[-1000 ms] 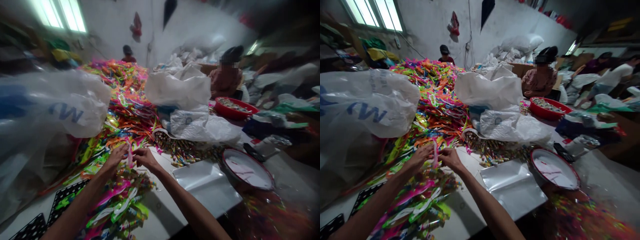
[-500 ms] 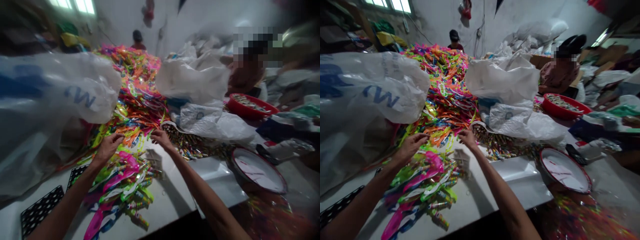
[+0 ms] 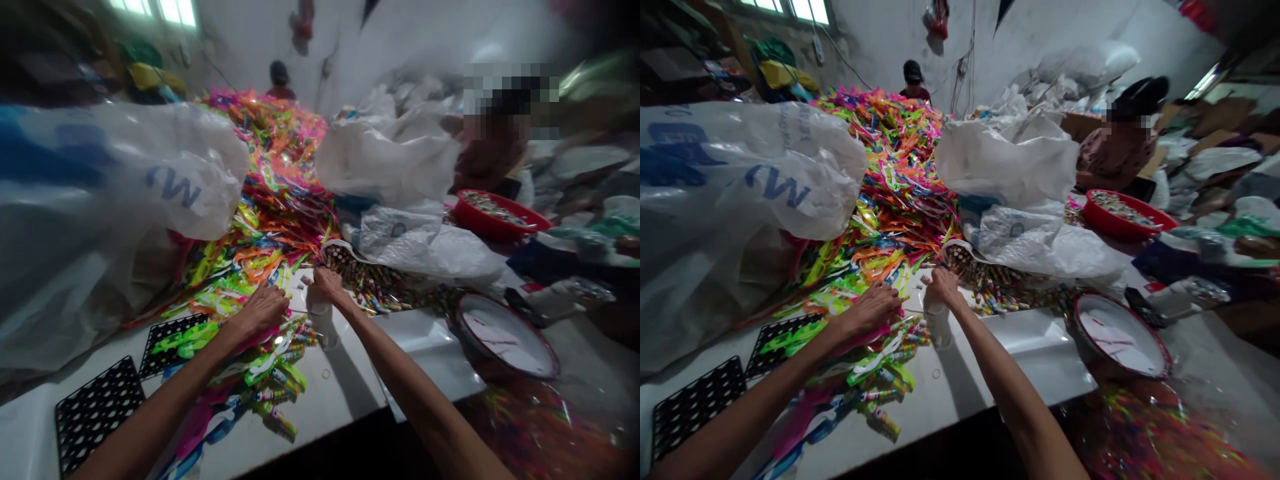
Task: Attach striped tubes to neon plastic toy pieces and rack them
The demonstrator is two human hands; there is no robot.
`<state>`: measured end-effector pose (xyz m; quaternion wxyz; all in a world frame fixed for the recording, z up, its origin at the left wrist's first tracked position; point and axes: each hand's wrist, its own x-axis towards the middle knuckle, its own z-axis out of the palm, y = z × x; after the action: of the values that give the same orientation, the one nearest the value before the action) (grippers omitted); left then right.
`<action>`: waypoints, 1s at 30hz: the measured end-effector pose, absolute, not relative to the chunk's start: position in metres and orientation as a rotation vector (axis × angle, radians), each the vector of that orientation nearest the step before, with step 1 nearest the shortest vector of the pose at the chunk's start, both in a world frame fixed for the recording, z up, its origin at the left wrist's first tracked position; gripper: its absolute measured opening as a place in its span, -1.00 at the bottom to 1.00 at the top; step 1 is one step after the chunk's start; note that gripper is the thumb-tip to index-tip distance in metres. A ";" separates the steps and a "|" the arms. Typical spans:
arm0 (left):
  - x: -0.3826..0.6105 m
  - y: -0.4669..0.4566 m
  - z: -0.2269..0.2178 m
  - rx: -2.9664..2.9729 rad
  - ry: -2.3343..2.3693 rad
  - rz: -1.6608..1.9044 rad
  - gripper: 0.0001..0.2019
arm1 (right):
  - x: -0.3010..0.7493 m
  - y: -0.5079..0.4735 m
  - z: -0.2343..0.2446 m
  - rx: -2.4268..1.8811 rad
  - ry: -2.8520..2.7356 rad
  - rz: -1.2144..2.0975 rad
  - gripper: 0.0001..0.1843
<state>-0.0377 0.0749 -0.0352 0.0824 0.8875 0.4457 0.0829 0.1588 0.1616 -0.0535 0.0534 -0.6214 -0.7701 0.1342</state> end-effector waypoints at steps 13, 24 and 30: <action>-0.028 0.038 0.033 1.426 1.216 0.975 -0.75 | 0.190 0.106 -0.039 -1.438 -1.787 1.225 -0.58; -0.008 -0.009 0.012 1.089 0.947 0.801 -0.86 | 0.187 0.053 0.010 -0.803 -1.413 1.908 -0.77; -0.010 -0.019 0.019 1.157 1.011 0.722 -0.91 | 0.182 0.042 0.014 -0.835 -1.429 1.917 -0.78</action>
<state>-0.0102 -0.0192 0.0188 0.6610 0.5113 0.4470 0.3190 0.1822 0.0421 0.0143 0.2997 -0.3147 -0.5384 0.7220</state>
